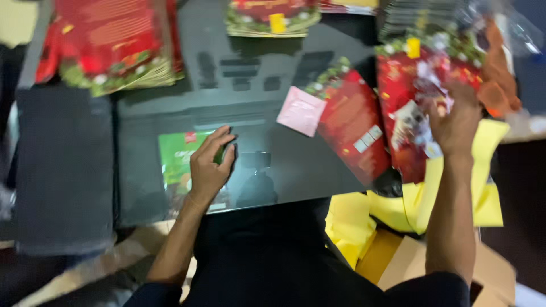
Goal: The person repeatedly wipes the front and back surfaces of red Christmas-themed Kopi Luwak coffee packages with a small pink cloth. They handle each package one at a time, flip it over, wipe both sides, and place it back on the table. The person also briefly handles a black pouch and a green coconut chips package.
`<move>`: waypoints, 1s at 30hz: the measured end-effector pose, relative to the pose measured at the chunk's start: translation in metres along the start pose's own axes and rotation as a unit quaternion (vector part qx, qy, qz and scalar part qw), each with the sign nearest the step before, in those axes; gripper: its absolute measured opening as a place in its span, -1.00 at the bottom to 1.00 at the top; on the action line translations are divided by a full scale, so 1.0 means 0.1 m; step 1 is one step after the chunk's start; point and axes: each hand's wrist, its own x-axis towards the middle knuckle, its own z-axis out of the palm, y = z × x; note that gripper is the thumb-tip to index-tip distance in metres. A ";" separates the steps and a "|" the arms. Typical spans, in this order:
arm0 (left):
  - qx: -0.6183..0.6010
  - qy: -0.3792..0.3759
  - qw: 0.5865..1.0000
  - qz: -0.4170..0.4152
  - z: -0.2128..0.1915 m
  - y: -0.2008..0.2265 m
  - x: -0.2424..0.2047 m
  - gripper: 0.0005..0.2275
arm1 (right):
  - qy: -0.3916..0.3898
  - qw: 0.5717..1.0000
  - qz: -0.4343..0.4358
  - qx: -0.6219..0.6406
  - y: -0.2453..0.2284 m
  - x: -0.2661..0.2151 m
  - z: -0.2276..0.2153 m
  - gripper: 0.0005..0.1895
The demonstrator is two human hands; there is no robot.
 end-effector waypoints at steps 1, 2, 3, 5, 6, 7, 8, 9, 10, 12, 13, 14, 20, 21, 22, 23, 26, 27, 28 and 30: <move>0.070 0.017 0.997 0.028 -0.10 -0.05 -0.02 -0.81 | 0.002 0.996 -0.054 0.075 -0.26 0.12 0.05 -0.71; 0.141 0.025 0.988 0.056 -0.22 -0.08 -0.06 -0.77 | 0.003 0.983 -0.100 0.151 -0.52 0.16 0.09 -0.69; 0.152 0.034 0.987 0.046 -0.35 -0.15 -0.06 -0.77 | -0.001 0.980 -0.112 0.163 -0.77 0.25 0.16 -0.69; 0.358 0.138 0.918 0.104 -0.67 -0.26 -0.11 -0.78 | -0.014 0.958 -0.125 0.259 -1.33 0.41 0.32 -0.68; 0.375 0.149 0.911 0.088 -0.87 -0.34 -0.10 -0.78 | -0.021 0.950 -0.142 0.276 -1.53 0.46 0.41 -0.68; 0.459 0.164 0.871 0.059 -1.08 -0.41 -0.12 -0.64 | -0.016 0.947 -0.145 0.287 -1.74 0.50 0.50 -0.60; 0.538 0.177 0.823 0.031 -1.32 -0.48 -0.12 -0.40 | -0.008 0.944 -0.146 0.297 -1.97 0.53 0.56 -0.51; 0.553 0.185 0.812 0.016 -1.51 -0.48 -0.18 -0.40 | -0.013 0.936 -0.162 0.313 -2.12 0.52 0.59 -0.51; 0.522 0.131 0.837 -0.098 -1.68 -0.50 -0.20 -0.38 | -0.036 0.930 -0.155 0.331 -2.25 0.51 0.62 -0.49; 0.484 0.084 0.844 -0.215 -1.94 -0.64 -0.25 -0.35 | -0.060 0.921 -0.154 0.354 -2.36 0.48 0.76 -0.47; 0.468 0.067 0.852 -0.225 -2.02 -0.77 -0.29 -0.42 | -0.066 0.931 -0.157 0.322 -2.35 0.45 0.88 -0.48; 0.448 0.044 0.862 -0.233 -2.06 -0.91 -0.31 -0.49 | -0.073 0.944 -0.154 0.284 -2.29 0.36 0.97 -0.46; 0.373 0.030 0.904 -0.207 -2.47 -1.23 -0.26 -0.92 | -0.070 0.950 -0.145 0.267 -2.26 0.32 1.09 -0.50; 0.371 0.028 0.906 -0.204 -2.38 -1.08 -0.29 -0.92 | -0.069 0.952 -0.143 0.263 -2.33 0.34 0.93 -0.50; 0.412 0.047 0.895 -0.165 -2.33 -0.93 -0.30 -0.88 | -0.113 0.951 -0.148 0.247 -2.42 0.35 0.79 -0.27; 0.451 0.065 0.881 -0.125 -2.28 -0.79 -0.31 -0.81 | -0.157 0.948 -0.153 0.230 -2.51 0.37 0.65 -0.04; 0.544 0.082 0.834 -0.042 -1.77 -0.29 -0.21 -0.77 | -0.194 0.946 -0.170 0.197 -2.45 0.27 0.64 -0.24; 0.540 0.081 0.837 -0.040 -1.56 -0.18 -0.18 -0.77 | -0.194 0.947 -0.168 0.193 -2.33 0.24 0.65 -0.24; 0.526 0.083 0.847 -0.006 -1.36 -0.06 -0.13 -0.77 | -0.186 0.949 -0.169 0.191 -2.22 0.21 0.65 -0.33; 0.505 0.085 0.859 0.031 -0.93 0.12 -0.05 -0.77 | -0.180 0.952 -0.168 0.184 -1.94 0.15 0.64 -0.43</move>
